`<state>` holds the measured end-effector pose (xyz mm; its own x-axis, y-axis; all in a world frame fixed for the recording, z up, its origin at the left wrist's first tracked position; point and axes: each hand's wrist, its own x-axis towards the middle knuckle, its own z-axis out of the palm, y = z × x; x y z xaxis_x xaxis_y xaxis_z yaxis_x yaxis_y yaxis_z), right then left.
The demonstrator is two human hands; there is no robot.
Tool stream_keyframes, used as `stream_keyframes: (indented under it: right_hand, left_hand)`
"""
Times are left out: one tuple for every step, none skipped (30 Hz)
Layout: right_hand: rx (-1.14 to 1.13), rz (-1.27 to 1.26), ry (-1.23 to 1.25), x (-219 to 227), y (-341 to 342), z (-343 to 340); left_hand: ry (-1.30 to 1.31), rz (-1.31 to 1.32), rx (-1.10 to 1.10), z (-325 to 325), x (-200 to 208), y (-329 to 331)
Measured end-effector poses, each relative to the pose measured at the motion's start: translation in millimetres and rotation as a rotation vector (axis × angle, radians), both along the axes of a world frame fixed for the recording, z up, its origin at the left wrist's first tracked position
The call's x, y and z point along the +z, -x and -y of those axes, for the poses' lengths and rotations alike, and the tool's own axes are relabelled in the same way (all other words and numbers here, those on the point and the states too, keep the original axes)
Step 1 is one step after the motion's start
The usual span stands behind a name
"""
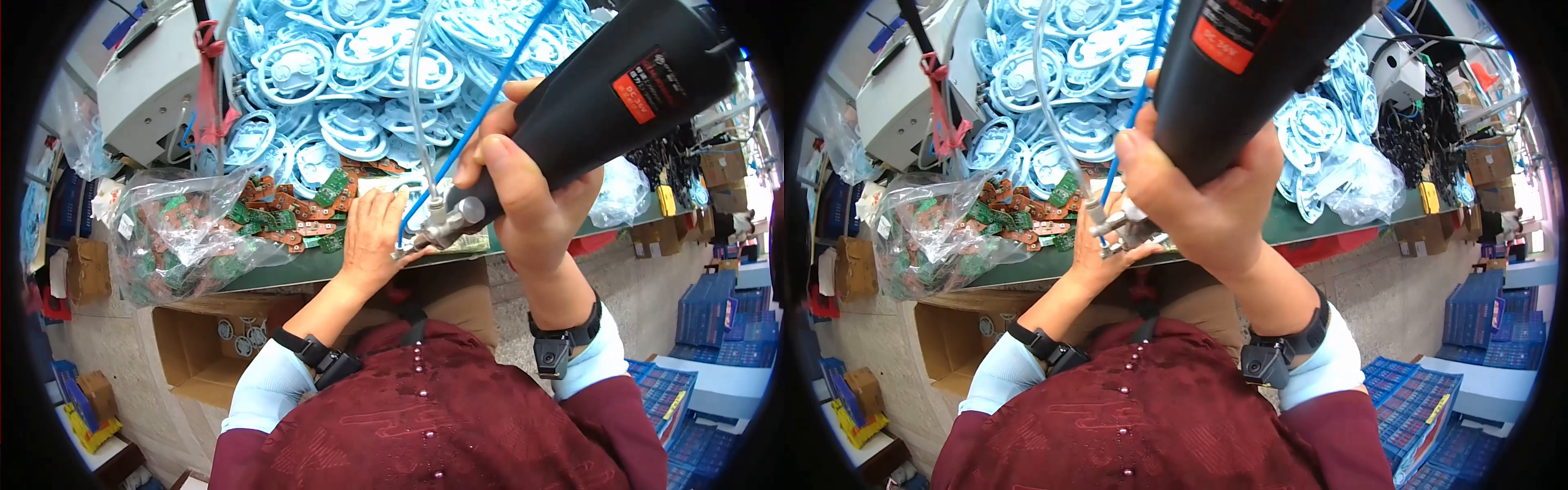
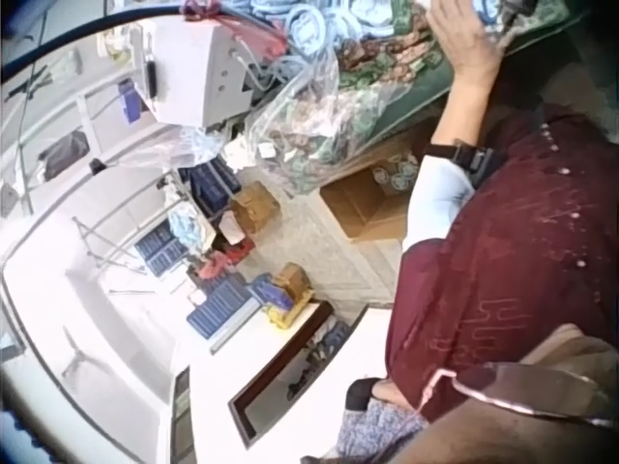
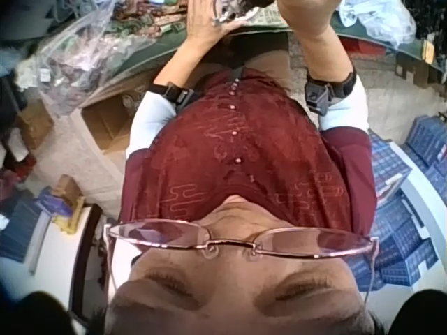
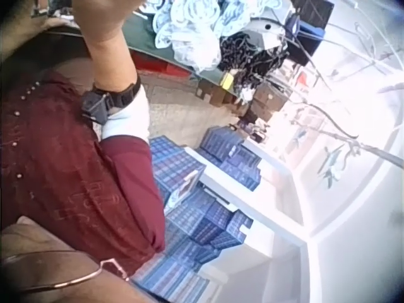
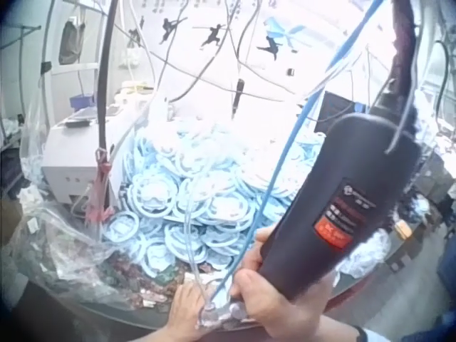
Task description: The recorder is using a specialized tool to assemble small plastic ring-like components at an industrial workbench.
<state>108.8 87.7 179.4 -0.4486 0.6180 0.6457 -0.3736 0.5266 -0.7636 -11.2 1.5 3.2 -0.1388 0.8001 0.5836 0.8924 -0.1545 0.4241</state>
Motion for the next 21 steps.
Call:
stream_keyframes:
  right_hand:
    - [-0.010,0.009,0.122,0.7,4.0,2.4]
    - [-0.007,0.025,0.246,0.9,6.8,4.5]
    - [-0.036,-0.013,0.273,-1.6,8.0,2.3]
    - [-0.061,-0.048,0.300,-0.8,-0.2,-7.0]
    - [-0.131,0.009,0.209,0.0,-18.5,-22.0]
    - [-0.042,-0.050,0.259,1.2,-36.4,-38.5]
    - [-0.081,-0.065,0.322,17.8,-59.5,-58.7]
    - [0.021,-0.110,0.325,39.0,-75.2,-73.6]
    - [0.047,-0.071,0.190,48.4,-76.3,-82.6]
    - [-0.043,-0.037,0.124,54.3,-78.4,-88.7]
    - [-0.064,-0.042,0.193,56.3,-76.2,-95.7]
    - [-0.119,-0.040,0.246,61.5,-80.6,-101.2]
    - [-0.203,-0.025,0.239,47.2,-67.3,-110.5]
    - [-0.190,-0.013,0.216,42.8,-44.4,-94.6]
    - [-0.158,-0.021,0.137,38.3,-32.4,-88.9]
    - [-0.133,-0.052,0.080,40.6,-14.8,-77.1]
    - [-0.120,-0.050,0.092,40.4,-4.9,-73.3]
    - [-0.115,-0.058,0.101,39.7,-1.2,-71.7]
    - [-0.137,-0.054,0.092,38.7,-2.1,-68.4]
    - [-0.153,-0.051,0.087,37.6,-4.8,-67.3]
    - [-0.155,-0.043,0.056,36.2,-9.1,-67.9]
  left_hand:
    - [0.017,0.076,-0.012,5.0,2.5,4.3]
    - [0.032,0.152,-0.014,9.6,4.5,7.3]
    - [0.009,0.162,-0.031,10.7,0.0,8.6]
    - [-0.019,0.169,-0.044,3.9,-4.1,5.0]
    - [-0.003,0.198,-0.056,-3.1,-8.3,-2.4]
    - [-0.002,0.131,-0.037,-5.5,-13.4,-6.3]
    - [0.033,0.100,-0.010,-3.4,-6.8,-10.8]
    - [-0.008,0.134,-0.019,-2.8,-6.2,-14.6]
    - [0.000,0.137,-0.011,-1.6,-5.7,-13.4]
    - [-0.002,0.150,-0.035,-1.7,-4.7,-12.7]
    - [-0.009,0.122,-0.039,-1.1,-5.2,-13.2]
    - [-0.018,0.187,-0.106,-2.0,-4.2,-8.9]
    - [-0.019,0.258,-0.167,2.9,-7.5,-1.6]
    - [0.002,0.220,-0.154,10.2,0.5,2.6]
    - [0.051,0.172,-0.137,10.4,5.0,3.9]
    - [0.092,0.086,-0.116,11.2,10.4,3.9]
    - [0.167,0.016,-0.068,13.2,10.8,2.8]
    - [0.146,-0.006,-0.095,4.4,10.6,3.9]
    - [0.152,-0.017,-0.132,-3.8,12.3,-2.1]
    - [0.160,-0.030,-0.162,-11.7,13.3,-8.6]
    - [0.161,-0.030,-0.187,-17.1,12.6,-16.5]
